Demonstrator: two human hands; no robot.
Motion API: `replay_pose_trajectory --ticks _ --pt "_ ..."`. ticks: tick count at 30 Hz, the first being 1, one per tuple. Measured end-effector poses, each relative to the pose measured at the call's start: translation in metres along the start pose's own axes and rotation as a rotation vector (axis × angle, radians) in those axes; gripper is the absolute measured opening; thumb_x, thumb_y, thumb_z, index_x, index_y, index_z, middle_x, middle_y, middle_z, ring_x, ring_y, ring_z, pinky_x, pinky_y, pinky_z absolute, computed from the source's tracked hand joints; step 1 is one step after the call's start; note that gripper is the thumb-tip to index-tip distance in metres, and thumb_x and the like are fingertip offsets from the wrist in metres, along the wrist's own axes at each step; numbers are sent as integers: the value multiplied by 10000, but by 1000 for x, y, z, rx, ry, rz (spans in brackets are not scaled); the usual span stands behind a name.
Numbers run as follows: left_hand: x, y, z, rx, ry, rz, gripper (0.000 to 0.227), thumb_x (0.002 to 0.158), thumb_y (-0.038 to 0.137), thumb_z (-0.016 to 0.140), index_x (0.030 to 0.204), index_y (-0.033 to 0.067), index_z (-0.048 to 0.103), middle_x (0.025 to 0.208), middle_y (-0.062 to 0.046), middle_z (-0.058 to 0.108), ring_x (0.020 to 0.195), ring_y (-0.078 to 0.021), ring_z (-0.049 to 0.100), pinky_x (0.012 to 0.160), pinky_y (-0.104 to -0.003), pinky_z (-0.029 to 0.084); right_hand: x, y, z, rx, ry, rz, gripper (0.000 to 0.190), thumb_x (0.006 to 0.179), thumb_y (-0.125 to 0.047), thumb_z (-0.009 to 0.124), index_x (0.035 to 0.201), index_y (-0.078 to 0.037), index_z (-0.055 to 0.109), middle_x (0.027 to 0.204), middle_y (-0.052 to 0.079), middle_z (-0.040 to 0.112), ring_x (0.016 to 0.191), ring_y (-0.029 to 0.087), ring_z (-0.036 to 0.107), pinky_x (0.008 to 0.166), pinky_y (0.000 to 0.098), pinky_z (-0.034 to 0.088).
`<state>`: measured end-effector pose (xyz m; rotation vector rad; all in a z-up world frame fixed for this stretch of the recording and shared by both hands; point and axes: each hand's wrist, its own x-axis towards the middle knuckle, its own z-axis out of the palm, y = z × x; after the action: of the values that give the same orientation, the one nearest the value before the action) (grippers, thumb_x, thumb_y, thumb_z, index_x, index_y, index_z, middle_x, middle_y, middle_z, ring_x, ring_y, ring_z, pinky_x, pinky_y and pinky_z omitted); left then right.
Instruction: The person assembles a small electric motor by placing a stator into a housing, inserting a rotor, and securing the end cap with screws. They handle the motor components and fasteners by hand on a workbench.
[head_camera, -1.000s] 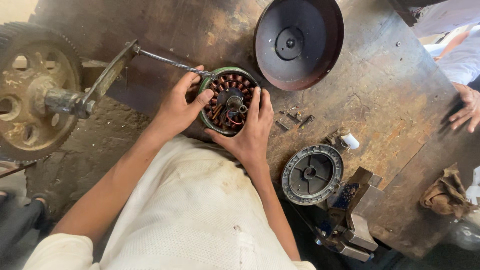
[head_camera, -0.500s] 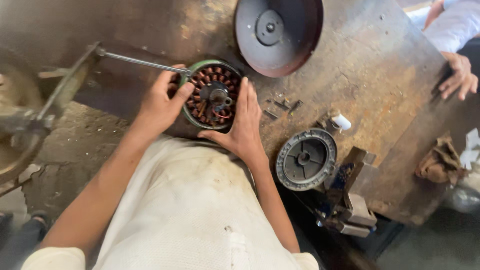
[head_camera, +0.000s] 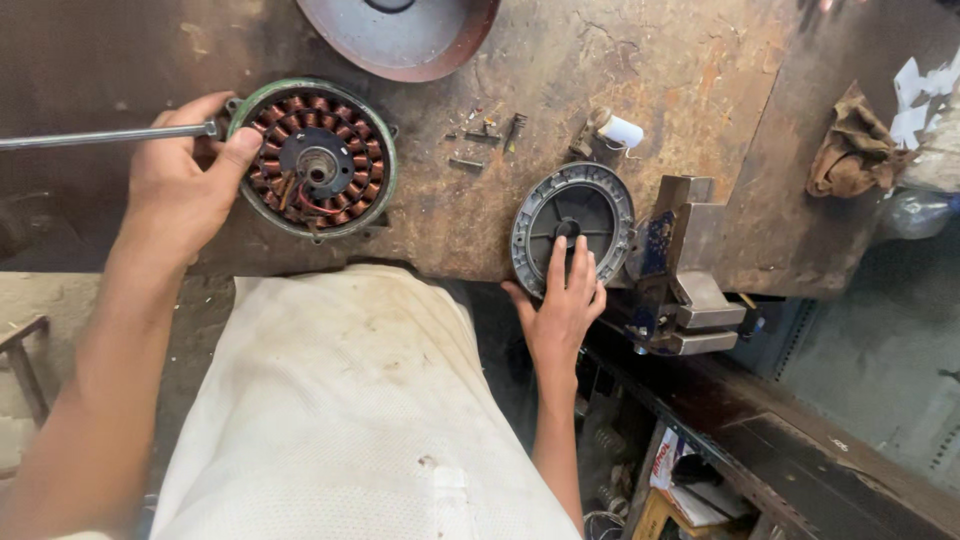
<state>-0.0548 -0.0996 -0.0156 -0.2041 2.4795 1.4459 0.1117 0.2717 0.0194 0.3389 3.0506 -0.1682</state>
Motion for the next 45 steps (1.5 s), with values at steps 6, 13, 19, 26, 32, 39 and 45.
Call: replay_pose_trajectory --ticks 6,13,19,26,32,39,45 --pt "0 3 -9 -90 -56 10 482 1026 322 719 1396 26 630 1269 -129 664 1035 -186 654 874 -330 533 -20 11 13 -32 134 -94 549 925 -150 753 1444 -71 592 1490 134 585 1408 332 534 1198 577 281" --pt "2 -20 -7 -214 -83 -78 508 1064 312 644 1493 58 547 1249 -146 716 1095 -158 678 935 -303 530 -26 2 3 110 465 -44 329 1007 -62 689 1329 -31 626 1257 163 666 1265 365 602 1230 501 400" --pt "-41 -14 -24 -90 124 131 334 1137 170 602 1431 12 596 1353 -174 608 1142 -203 652 934 -310 553 -23 -5 -51 1040 695 245 368 1118 -211 652 1416 -27 538 1386 105 636 1286 219 594 1189 435 454" --pt "-92 16 -25 8 -46 546 169 1056 92 641 1217 47 665 1106 -106 721 962 -213 695 853 -330 567 -2 -3 -77 2089 556 478 457 978 -249 621 1401 -84 573 1430 91 616 1315 261 605 1157 501 467" --pt "-74 67 -3 -342 -263 365 289 1032 132 621 1310 56 649 1164 -95 743 1019 -153 746 857 -290 612 26 -36 -50 2297 243 571 407 997 -238 540 1348 -47 617 1401 118 650 1312 289 610 1142 526 471" --pt "-90 88 10 -969 -440 130 585 1016 159 663 1515 13 395 1344 -121 629 1211 -174 620 1035 -327 533 15 -87 -26 2423 -161 640 428 1043 -224 545 1416 -15 565 1441 135 619 1342 279 587 1170 488 451" --pt "-87 70 31 -891 -441 32 562 1033 175 605 1539 7 427 1325 -104 669 1214 -172 630 1043 -316 538 45 -79 -61 1693 -226 100 727 974 -255 717 1581 -69 361 1488 134 530 1296 263 574 1069 431 491"
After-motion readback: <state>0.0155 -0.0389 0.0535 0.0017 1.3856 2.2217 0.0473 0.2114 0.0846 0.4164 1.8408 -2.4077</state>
